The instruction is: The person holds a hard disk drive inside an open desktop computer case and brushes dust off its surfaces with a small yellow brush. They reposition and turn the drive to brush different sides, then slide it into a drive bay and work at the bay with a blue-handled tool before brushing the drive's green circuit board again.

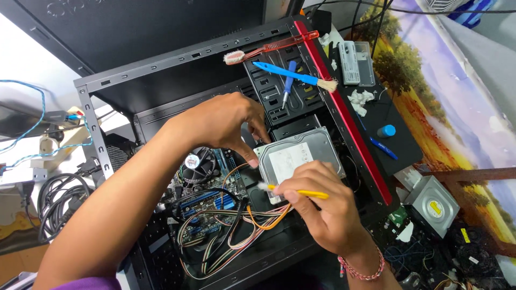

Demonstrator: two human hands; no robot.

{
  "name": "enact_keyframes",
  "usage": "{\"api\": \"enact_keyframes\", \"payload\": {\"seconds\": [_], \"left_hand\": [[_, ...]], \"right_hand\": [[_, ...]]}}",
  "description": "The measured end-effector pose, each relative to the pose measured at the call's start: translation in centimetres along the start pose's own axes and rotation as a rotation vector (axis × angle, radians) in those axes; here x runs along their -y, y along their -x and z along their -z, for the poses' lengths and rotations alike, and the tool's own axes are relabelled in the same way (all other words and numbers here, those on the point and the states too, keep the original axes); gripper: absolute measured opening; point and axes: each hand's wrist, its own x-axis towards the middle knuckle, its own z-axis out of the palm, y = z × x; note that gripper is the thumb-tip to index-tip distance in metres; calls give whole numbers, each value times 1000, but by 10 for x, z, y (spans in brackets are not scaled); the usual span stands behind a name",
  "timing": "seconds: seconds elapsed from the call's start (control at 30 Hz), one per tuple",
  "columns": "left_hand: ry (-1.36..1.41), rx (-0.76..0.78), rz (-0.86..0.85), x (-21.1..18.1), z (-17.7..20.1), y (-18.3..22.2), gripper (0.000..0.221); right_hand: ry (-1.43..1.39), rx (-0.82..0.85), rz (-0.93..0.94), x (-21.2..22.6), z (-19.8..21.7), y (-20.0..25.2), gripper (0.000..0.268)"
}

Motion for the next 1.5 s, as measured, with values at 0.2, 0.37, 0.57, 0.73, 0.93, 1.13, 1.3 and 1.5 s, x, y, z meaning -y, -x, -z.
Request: {"api": "enact_keyframes", "payload": {"seconds": [0.2, 0.37, 0.57, 0.73, 0.93, 1.13, 1.3, 1.5], "left_hand": [[-17, 1, 40, -1, -1, -1, 47], [-21, -23, -36, 2, -4, -1, 53], [-17, -35, -22, 0, -4, -2, 54], [-11, -36, -10, -2, -3, -2, 53], [-15, -57, -51, 1, -5, -4, 53], [-7, -56, -46, 5, -7, -5, 53], [-6, -53, -50, 4, -6, -4, 54], [-15, -48, -50, 5, -7, -5, 54]], "right_hand": [[32, -37, -39, 1, -1, -1, 14], [110, -109, -36, 1, 3, -4, 14], [257, -162, -85, -3, 11, -2, 13], [340, -303, -250, -9, 24, 2, 15], [498, -332, -255, -23, 40, 13, 19], [432, -439, -354, -25, 41, 22, 22], [462, -439, -330, -23, 42, 22, 23], [383, -452, -466, -30, 47, 27, 26]]}}
